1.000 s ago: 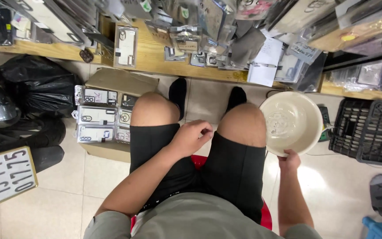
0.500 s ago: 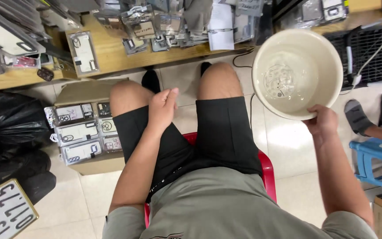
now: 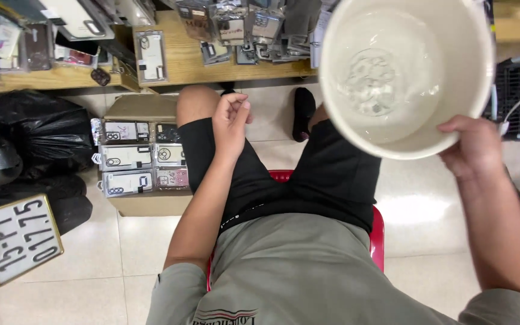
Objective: The person writes on a notepad with a pen, washes a cloth in a basin of water, and wipes a packaged phone case with the damp cloth.
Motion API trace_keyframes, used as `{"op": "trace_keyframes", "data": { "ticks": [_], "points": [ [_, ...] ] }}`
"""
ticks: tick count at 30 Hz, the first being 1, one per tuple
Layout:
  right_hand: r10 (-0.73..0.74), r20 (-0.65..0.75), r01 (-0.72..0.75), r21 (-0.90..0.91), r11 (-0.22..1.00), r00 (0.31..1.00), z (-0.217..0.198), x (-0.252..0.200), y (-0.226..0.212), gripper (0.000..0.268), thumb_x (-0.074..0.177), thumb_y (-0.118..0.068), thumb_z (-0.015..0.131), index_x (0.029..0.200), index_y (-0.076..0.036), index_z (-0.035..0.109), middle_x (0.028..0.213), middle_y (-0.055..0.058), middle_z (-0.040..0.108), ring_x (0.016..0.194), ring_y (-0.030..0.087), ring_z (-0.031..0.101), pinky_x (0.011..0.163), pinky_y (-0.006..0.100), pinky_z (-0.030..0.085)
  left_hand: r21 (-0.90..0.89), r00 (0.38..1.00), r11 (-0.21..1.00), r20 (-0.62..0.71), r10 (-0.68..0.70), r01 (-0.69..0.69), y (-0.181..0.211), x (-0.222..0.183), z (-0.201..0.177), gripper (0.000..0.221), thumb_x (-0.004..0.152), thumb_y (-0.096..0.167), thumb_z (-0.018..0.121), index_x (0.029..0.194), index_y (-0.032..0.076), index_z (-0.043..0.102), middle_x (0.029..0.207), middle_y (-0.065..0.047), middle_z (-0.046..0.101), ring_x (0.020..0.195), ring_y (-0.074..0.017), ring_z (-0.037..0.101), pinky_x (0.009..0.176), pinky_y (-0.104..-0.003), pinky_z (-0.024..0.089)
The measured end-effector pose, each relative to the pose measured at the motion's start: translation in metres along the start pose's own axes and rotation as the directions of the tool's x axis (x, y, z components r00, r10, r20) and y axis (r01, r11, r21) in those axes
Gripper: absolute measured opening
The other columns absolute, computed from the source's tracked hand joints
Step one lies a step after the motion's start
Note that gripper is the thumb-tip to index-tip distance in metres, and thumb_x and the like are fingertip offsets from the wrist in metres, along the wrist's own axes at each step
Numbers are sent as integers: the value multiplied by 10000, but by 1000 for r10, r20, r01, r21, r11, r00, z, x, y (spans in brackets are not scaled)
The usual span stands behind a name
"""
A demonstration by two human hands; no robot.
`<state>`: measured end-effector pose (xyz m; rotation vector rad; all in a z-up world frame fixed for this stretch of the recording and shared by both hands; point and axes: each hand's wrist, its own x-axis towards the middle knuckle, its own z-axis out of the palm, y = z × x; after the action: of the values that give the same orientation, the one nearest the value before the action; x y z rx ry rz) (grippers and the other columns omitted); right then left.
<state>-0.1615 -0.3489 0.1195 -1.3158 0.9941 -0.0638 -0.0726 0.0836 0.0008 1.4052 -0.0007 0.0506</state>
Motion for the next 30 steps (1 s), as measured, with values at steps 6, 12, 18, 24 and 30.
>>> {"op": "trace_keyframes", "data": {
  "ticks": [6,12,18,24,30],
  "points": [
    [3,114,-14,91,996,993,72,-14,48,427,620,67,626,1041,54,693,995,166,745,914,335,755,707,404,655,-48,986,997,160,-51,60,40,17,-6,687,1039,616,517,1524,130,503,1453,-156,606,1345,-287,632,1035,-391,575],
    [86,63,-89,53,995,994,129,-31,107,245,629,5,670,873,-1,692,790,91,673,649,246,628,395,344,469,53,915,931,171,-365,361,63,83,-8,593,915,429,675,1392,78,659,1237,-72,769,1092,-179,728,897,-291,566],
    [112,151,-125,80,989,982,151,-49,142,435,767,-18,741,1160,134,633,854,219,663,740,314,735,649,553,648,474,981,874,94,-168,105,7,100,-29,303,827,109,819,1129,131,816,899,-21,757,840,-142,729,740,-300,585],
    [223,338,-256,57,965,914,155,-81,137,668,990,-136,637,1541,123,364,1384,395,557,1262,490,634,981,645,569,645,976,764,146,-161,29,-23,112,-29,295,832,102,723,1114,70,805,940,-131,786,924,-285,773,777,-397,609],
    [443,471,-340,-290,894,763,138,-101,72,741,986,-244,597,1559,160,356,1501,488,455,1418,591,484,1100,696,432,686,973,728,153,-173,21,-69,130,-38,203,866,105,681,1037,97,790,851,-88,764,835,-241,757,731,-371,607]
  ]
}}
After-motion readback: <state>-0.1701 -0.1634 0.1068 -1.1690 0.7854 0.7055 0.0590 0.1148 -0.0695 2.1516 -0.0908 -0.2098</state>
